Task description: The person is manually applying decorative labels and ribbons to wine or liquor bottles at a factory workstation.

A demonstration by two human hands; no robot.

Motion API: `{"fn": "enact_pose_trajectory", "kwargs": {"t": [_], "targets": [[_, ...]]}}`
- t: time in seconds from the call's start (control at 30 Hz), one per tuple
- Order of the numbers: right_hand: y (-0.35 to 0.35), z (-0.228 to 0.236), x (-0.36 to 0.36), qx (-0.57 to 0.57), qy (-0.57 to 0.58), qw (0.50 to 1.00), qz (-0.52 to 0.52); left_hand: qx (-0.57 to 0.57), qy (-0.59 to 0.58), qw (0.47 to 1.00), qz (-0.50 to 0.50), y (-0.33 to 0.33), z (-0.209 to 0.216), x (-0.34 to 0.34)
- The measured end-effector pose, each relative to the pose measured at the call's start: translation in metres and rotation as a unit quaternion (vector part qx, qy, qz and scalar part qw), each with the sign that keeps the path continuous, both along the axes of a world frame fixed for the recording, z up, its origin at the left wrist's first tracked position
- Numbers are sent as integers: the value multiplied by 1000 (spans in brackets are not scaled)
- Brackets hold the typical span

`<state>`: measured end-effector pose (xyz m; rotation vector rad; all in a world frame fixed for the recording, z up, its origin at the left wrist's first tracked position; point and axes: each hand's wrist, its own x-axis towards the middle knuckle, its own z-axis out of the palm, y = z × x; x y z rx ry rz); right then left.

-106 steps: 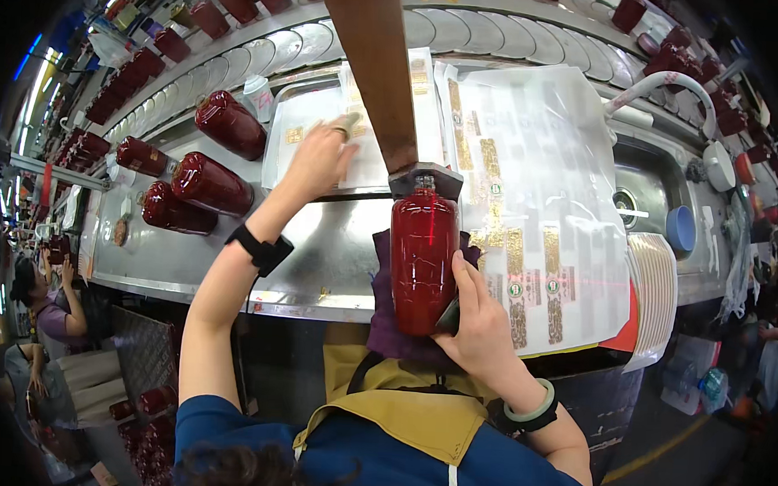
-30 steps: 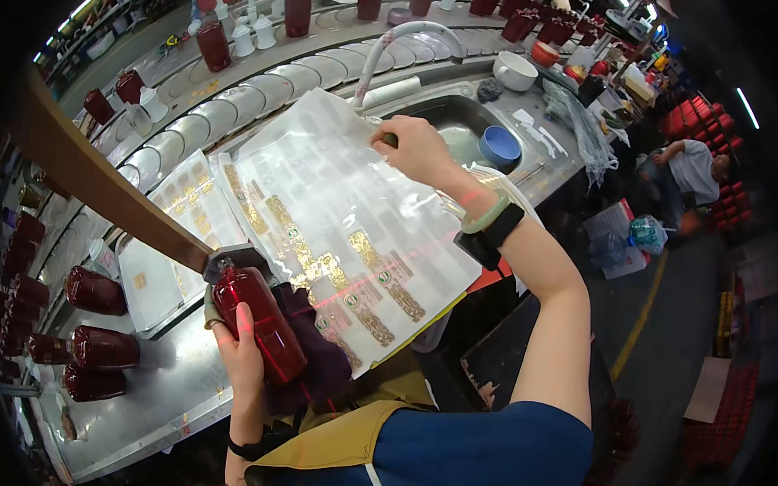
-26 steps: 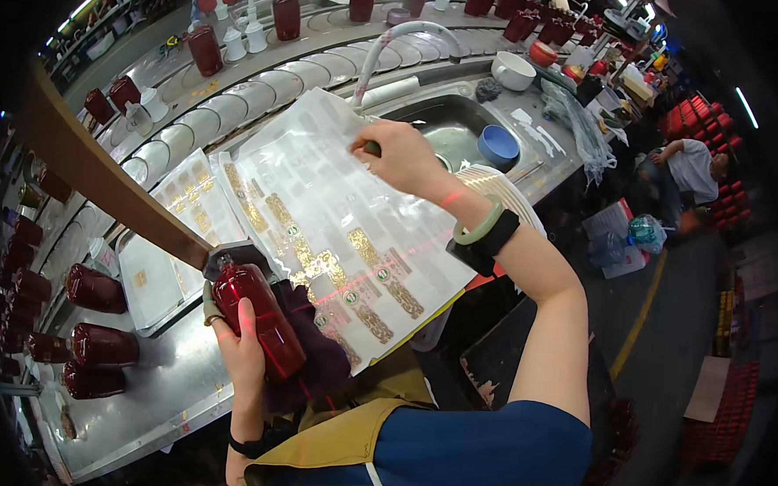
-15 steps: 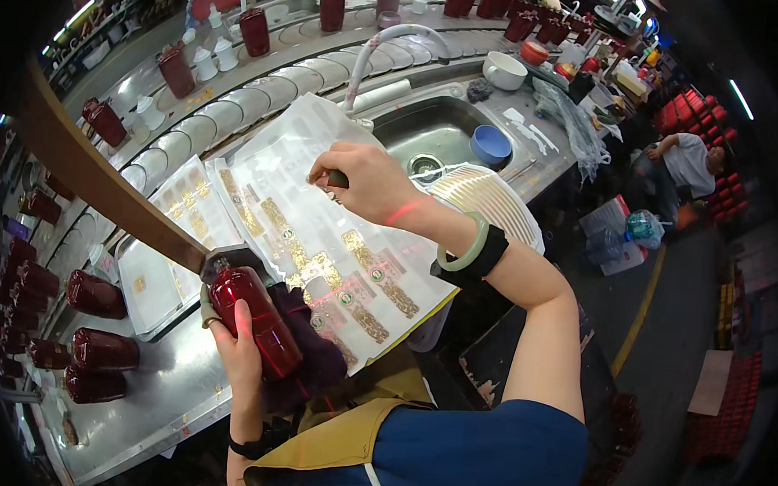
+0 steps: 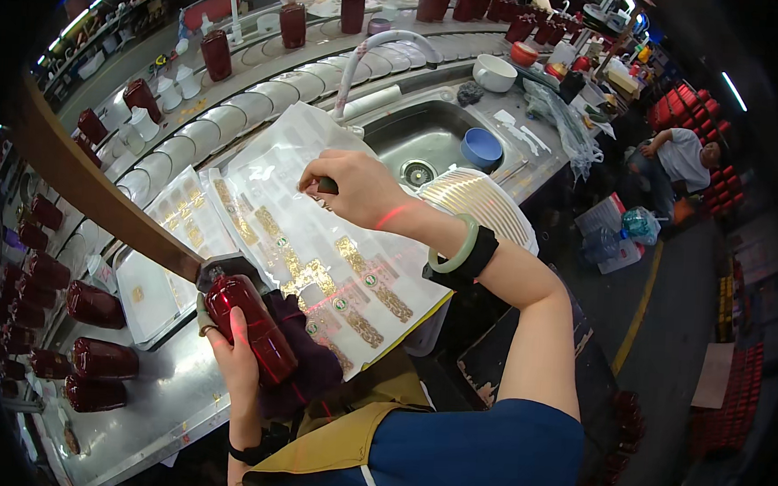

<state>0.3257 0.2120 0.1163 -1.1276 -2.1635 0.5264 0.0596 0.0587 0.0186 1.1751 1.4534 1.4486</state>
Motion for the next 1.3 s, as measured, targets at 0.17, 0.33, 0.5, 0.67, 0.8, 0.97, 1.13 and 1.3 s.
{"fn": "enact_pose_trajectory", "kwargs": {"t": [0.17, 0.33, 0.5, 0.67, 0.8, 0.97, 1.13, 1.3], "targets": [[23, -15, 26, -2, -18, 999, -37, -25, -32, 999, -19, 9, -10, 3], [90, -50, 72, -17, -97, 986, -135, 0, 15, 1000, 13, 6, -9, -7], [136, -98, 125, -78, -129, 963, -223, 14, -21, 999, 28, 8, -25, -4], [165, -131, 155, -150, -255, 917, -269, -4, 6, 999, 32, 2, -15, 1], [185, -152, 163, -187, -352, 896, -193, -28, 4, 999, 33, -2, -17, -3], [200, -180, 163, -254, -419, 847, -208, -29, -11, 998, 48, 0, -9, 4], [210, -192, 160, -290, -424, 835, -194, -56, 32, 998, 19, 0, -3, 0], [213, -196, 162, -284, -393, 847, -217, 5, 23, 998, 49, 1, 0, 8]]}}
